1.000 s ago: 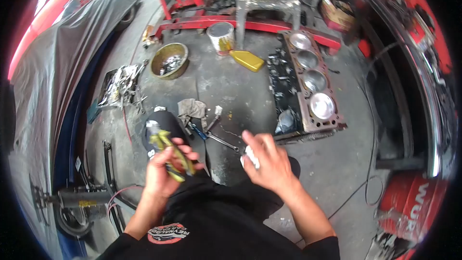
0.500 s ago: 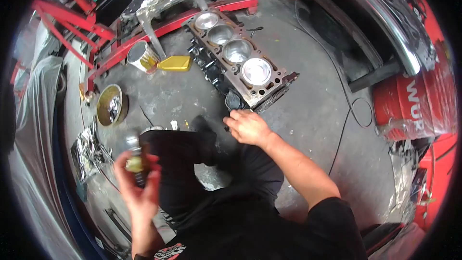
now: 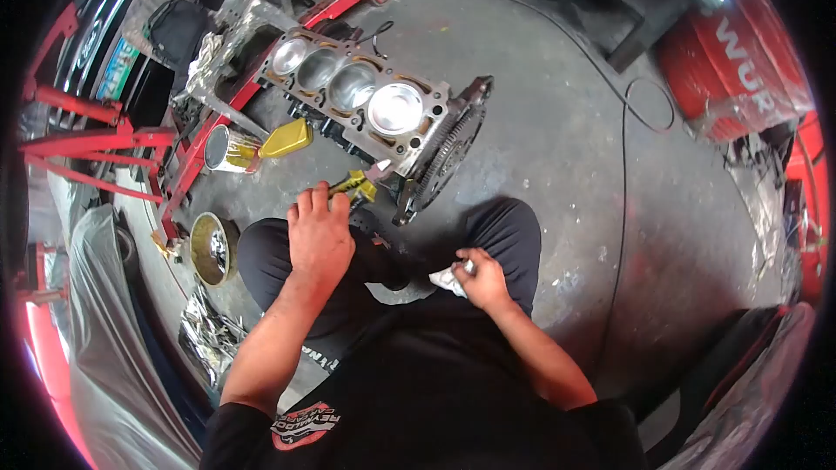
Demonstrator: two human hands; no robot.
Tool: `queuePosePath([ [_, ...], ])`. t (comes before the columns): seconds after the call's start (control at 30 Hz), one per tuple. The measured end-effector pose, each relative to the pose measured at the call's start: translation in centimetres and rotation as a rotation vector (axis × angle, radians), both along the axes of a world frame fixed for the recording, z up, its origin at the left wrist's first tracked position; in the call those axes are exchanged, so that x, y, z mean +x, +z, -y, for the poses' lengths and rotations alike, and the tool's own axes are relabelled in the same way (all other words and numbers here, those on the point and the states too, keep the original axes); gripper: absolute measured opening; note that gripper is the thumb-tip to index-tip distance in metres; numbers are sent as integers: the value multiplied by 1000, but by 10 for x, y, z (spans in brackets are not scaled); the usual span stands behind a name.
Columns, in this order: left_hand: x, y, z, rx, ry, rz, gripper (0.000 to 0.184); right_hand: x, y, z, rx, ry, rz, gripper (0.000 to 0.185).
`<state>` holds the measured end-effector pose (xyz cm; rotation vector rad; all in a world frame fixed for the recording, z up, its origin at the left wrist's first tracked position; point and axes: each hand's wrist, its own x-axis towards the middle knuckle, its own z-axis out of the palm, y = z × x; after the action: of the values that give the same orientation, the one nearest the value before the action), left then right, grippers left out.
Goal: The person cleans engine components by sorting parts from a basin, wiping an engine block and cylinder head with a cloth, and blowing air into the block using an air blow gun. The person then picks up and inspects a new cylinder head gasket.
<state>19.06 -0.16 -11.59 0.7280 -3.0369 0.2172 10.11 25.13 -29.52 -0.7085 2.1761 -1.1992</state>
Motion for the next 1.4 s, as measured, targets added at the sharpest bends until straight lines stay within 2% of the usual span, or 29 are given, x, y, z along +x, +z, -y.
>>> queuePosePath([
  [0.3,-32,39,-3,-163,-14,307,23,-11,-21,10,63,2,79,31],
  [0.63,-62,60,0,-300,-124,493,21,-19,-22,6,43,-70,153,30],
  [0.77,-88,83,-6,-249,-118,648,19,-20,-26,7,38,-81,116,30],
  [0.87,-105,90,-1,-177,-137,700,21,-21,-27,8,28,-101,137,29],
  [0.93,-121,99,6,-1,-197,894,30,-21,-30,9,10,-115,132,29],
  [0.97,-130,105,8,-4,-196,904,30,-21,-32,10,-6,-128,118,29],
  [1.03,-147,112,12,184,-191,988,33,-22,-32,11,-14,-139,127,29],
  [1.1,-166,112,20,219,-231,1041,35,-24,-31,13,-20,-148,136,29],
  [1.17,-192,126,14,485,180,1260,33,-27,-31,15,-1,-147,147,29],
  [1.2,-196,131,18,643,305,1214,33,-27,-32,16,-6,-162,184,30],
  [1.23,-195,128,27,642,310,1224,33,-28,-32,16,-6,-160,195,30],
  [1.3,-191,122,39,959,523,1083,33,-30,-33,16,13,-166,166,30],
  [1.33,-191,125,37,975,618,1032,29,-30,-34,16,15,-170,182,31],
  [1.4,-188,123,34,953,610,1021,28,-32,-37,15,7,-166,175,31],
])
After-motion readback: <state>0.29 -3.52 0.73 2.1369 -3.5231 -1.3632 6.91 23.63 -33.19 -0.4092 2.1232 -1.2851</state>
